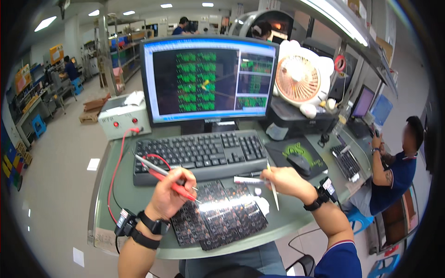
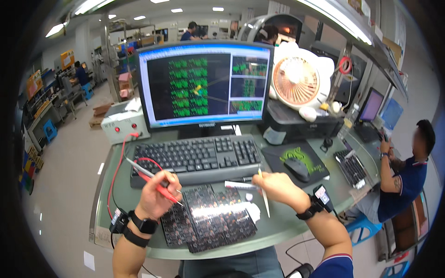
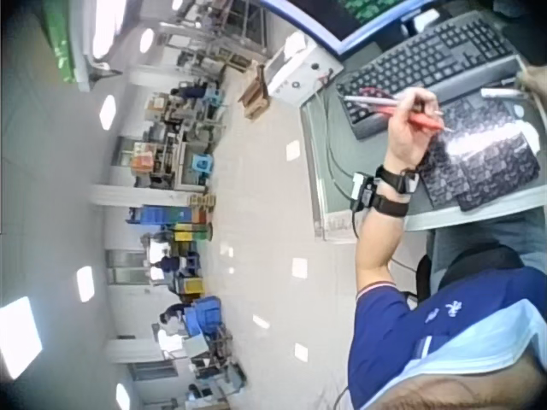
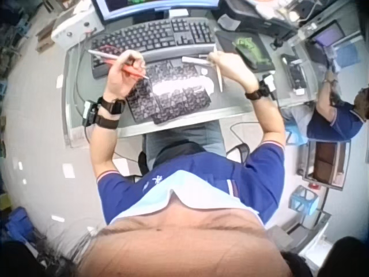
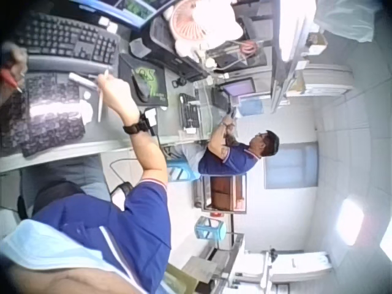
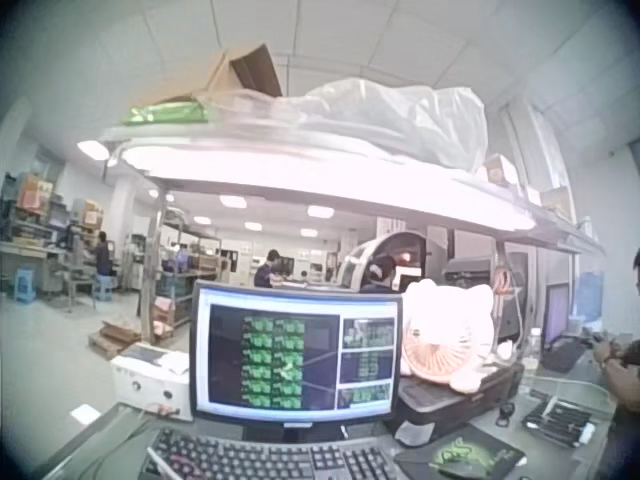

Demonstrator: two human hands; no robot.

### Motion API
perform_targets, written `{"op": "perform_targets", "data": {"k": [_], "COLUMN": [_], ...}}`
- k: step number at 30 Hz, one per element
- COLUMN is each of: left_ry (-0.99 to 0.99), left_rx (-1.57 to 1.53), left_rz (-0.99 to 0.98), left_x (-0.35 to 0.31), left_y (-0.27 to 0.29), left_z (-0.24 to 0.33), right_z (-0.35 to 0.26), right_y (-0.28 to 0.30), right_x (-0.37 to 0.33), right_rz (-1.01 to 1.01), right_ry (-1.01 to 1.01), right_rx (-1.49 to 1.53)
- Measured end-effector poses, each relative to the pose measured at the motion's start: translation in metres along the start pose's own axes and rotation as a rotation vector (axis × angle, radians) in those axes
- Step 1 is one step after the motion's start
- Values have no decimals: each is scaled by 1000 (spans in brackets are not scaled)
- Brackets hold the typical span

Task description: The recorder is using a multimeter probe and a marker to inspect and mark specific points on an array of small circuit boards while referencing a schematic on a computer monitor.

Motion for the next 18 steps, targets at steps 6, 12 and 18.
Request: {"op": "perform_targets", "data": {"k": [6, 12, 18], "left_ry": [-30, 122, 203], "left_rx": [215, 577, 552], "left_rz": [-128, -372, -359], "left_x": [-1, -15, -20], "left_y": [-20, -46, -37], "left_z": [-4, -32, -41], "right_z": [-4, -86, -105], "right_y": [47, 21, -2], "right_x": [13, 38, 53], "right_rz": [86, -76, 113], "right_ry": [0, -44, -13], "right_rx": [335, 1419, 1514]}}
Point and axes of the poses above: each hand's wrist, its own x-axis towards the middle knuckle, its own y-axis out of the back of the hand, z = x × y, the point moved 9 cm from there along x, towards the middle knuckle, and after that the axes turned 4 degrees about z, right-handed, at the moved point
